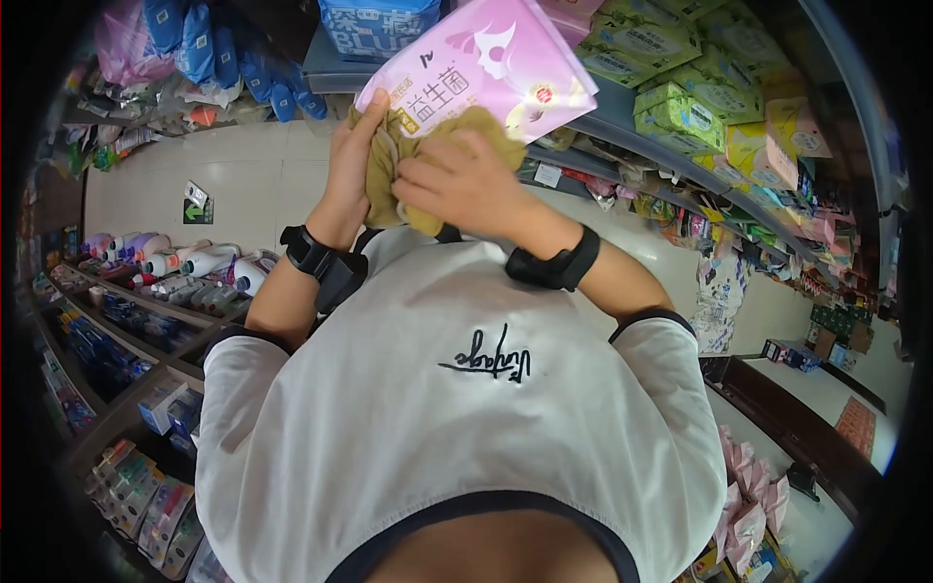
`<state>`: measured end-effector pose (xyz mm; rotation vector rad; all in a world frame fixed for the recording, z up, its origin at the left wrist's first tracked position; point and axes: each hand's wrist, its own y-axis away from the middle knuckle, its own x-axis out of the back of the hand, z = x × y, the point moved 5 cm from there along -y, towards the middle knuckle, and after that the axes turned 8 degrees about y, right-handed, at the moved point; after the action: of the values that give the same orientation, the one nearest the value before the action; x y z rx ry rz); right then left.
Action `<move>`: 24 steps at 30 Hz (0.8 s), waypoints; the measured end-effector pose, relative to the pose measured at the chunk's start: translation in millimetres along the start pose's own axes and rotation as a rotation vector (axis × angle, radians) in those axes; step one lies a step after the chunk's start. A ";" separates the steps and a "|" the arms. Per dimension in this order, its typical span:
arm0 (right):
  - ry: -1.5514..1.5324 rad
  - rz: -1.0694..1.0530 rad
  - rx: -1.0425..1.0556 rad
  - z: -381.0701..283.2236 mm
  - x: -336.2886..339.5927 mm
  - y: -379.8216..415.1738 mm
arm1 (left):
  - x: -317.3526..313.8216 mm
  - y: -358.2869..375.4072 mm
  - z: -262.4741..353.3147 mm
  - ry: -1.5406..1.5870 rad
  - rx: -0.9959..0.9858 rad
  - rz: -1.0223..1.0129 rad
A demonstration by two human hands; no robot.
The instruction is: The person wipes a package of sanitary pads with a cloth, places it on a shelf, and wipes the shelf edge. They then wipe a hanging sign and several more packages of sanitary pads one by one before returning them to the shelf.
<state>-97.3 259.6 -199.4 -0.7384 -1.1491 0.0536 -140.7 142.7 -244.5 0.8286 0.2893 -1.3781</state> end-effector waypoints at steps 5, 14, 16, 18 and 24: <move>0.079 0.329 -0.380 114.7 47.6 9.9 | 14.3 -12.1 7.5 0.026 0.017 -0.019; -0.026 0.344 -0.133 27.5 30.9 -8.3 | -12.2 -4.6 -34.2 0.523 0.553 -0.379; -0.198 0.399 0.021 19.4 34.4 8.8 | -18.8 6.6 -33.2 0.564 0.580 -0.317; -0.244 0.383 0.035 23.3 41.6 28.1 | -22.8 12.7 -8.0 -0.277 -0.068 -0.445; -0.702 0.596 -0.830 77.6 26.5 43.7 | -11.4 9.1 -25.7 0.054 0.222 -0.317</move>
<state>-136.8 342.7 -186.5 -1.8941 -1.5835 0.3754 -127.4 168.0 -251.9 1.0367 0.3228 -1.7077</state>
